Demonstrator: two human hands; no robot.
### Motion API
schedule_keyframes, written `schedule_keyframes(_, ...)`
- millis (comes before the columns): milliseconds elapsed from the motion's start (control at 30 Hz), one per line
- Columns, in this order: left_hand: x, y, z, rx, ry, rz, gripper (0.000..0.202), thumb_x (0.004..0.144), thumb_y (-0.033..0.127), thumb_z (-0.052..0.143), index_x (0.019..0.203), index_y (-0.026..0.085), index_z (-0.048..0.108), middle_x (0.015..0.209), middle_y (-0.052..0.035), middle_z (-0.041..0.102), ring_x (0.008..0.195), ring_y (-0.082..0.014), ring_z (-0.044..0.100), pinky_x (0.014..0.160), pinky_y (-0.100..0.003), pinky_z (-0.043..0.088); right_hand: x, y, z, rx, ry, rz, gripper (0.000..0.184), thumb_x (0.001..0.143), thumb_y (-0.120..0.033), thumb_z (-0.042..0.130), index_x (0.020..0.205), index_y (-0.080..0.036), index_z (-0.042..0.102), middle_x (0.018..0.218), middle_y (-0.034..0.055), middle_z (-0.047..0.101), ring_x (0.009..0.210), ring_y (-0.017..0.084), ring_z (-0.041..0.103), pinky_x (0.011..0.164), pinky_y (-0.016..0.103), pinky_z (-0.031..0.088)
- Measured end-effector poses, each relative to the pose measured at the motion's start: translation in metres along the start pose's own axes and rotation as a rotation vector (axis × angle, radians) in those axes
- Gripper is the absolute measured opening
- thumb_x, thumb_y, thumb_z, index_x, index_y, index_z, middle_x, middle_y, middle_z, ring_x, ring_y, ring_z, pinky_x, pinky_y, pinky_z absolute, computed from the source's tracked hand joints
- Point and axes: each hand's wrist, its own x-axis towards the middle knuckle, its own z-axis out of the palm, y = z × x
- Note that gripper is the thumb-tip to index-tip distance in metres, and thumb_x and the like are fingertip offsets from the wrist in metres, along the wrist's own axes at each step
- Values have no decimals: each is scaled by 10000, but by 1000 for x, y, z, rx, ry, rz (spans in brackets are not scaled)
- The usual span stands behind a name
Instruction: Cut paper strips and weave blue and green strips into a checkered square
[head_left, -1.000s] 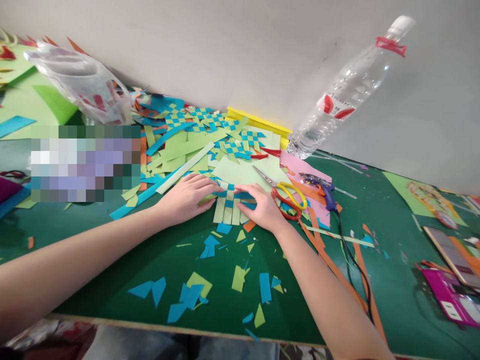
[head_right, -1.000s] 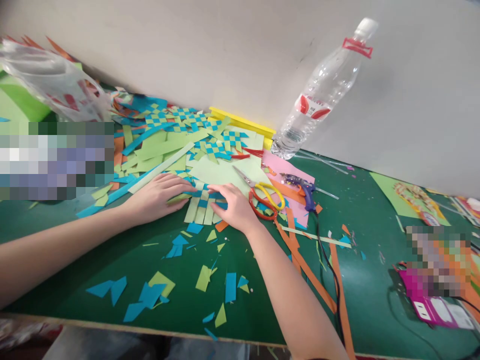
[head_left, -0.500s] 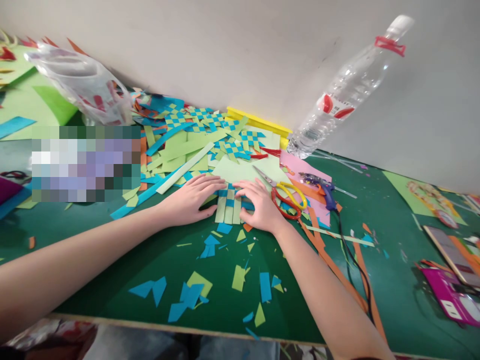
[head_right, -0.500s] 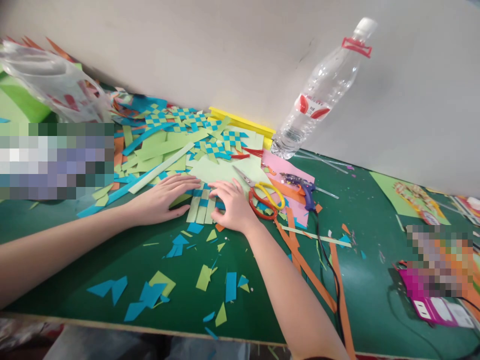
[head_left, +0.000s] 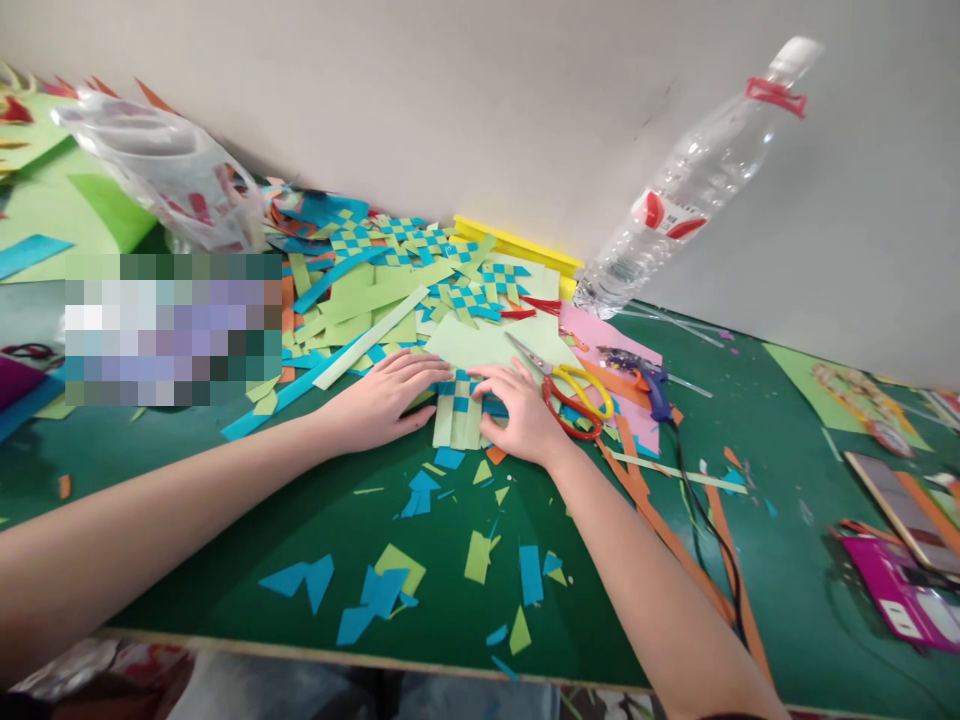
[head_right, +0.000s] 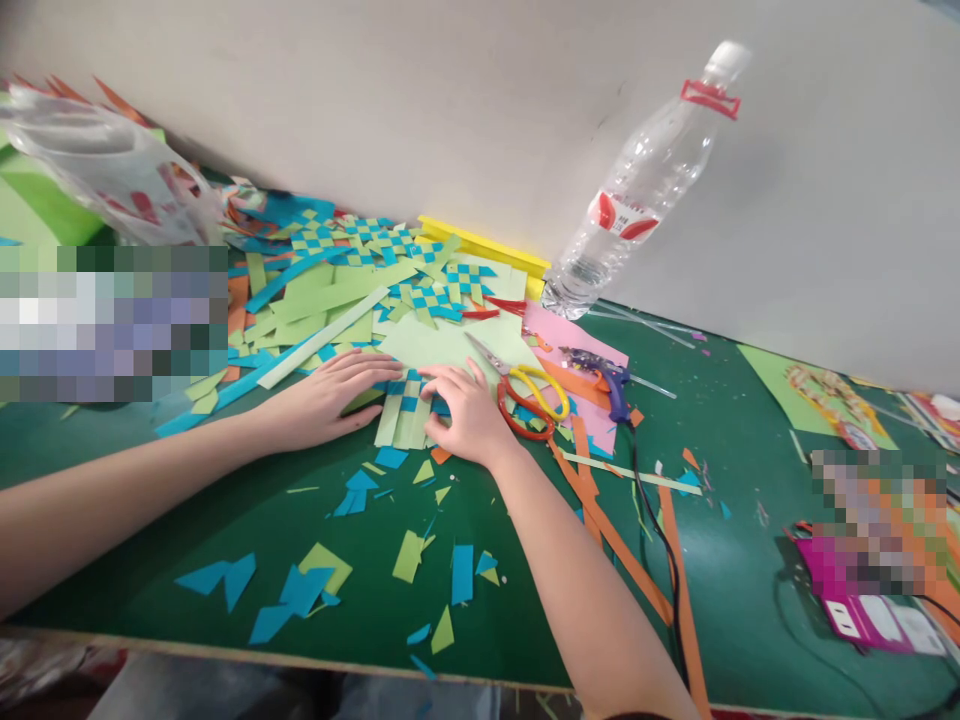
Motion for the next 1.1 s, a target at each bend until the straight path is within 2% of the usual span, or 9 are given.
schedule_keyframes(200, 0, -1, 0, 11, 54, 0, 372, 948, 284, 404, 1302, 201, 484, 1339, -81, 559, 1309, -236, 442, 1123, -459, 305, 0, 0, -1, -22, 58, -34, 263, 720, -135, 520, 959, -241, 549, 1249, 48, 631, 1264, 242, 498, 1158, 517, 180)
schedule_keyframes(333, -1, -4, 1, 27, 132, -60, 312, 919, 263, 423, 1193, 200, 561, 1248, -84, 605, 1224, -247, 507, 1053, -447, 382, 1, 1, -1, -71, 169, -68, 169, 788, -173, 507, 920, -241, 587, 1059, 29, 698, 1021, 214, 611, 1041, 451, 340)
schedule_keyframes(433, -1, -4, 1, 40, 134, -80, 267, 915, 271, 434, 1116, 213, 598, 1203, -64, 630, 1194, -251, 526, 1027, -455, 399, 1, 0, -1, -142, 185, -56, 125, 842, -228, 524, 902, -241, 633, 992, 23, 706, 956, 205, 602, 935, 403, 396)
schedule_keyframes(600, 1, -2, -1, -5, 127, -43, 301, 923, 280, 430, 1178, 212, 575, 1270, -73, 606, 1242, -251, 500, 1062, -458, 375, 1, -1, -1, -185, 185, -3, 122, 857, -235, 518, 891, -243, 635, 1016, 28, 701, 1012, 210, 591, 958, 395, 384)
schedule_keyframes(833, 0, -3, -1, -32, 29, -18, 346, 955, 294, 400, 1275, 221, 509, 1399, -63, 523, 1344, -233, 409, 1125, -470, 307, 1, 5, 3, -187, 216, 56, 40, 833, -221, 552, 812, -237, 583, 1006, 33, 698, 989, 217, 605, 992, 406, 365)
schedule_keyframes(967, 1, -2, 0, -15, 4, -10, 374, 966, 307, 389, 1320, 224, 479, 1406, -61, 516, 1352, -229, 395, 1140, -465, 285, 1, 7, 4, -196, 212, 63, 52, 808, -229, 602, 764, -232, 575, 1025, 32, 691, 1000, 227, 594, 996, 418, 361)
schedule_keyframes(1100, 1, -2, -1, -3, -7, -10, 376, 973, 323, 376, 1321, 220, 476, 1393, -67, 525, 1343, -229, 404, 1137, -465, 289, 1, 7, 4, -199, 217, 87, 22, 814, -247, 608, 800, -237, 595, 966, 25, 702, 966, 229, 596, 991, 431, 357)
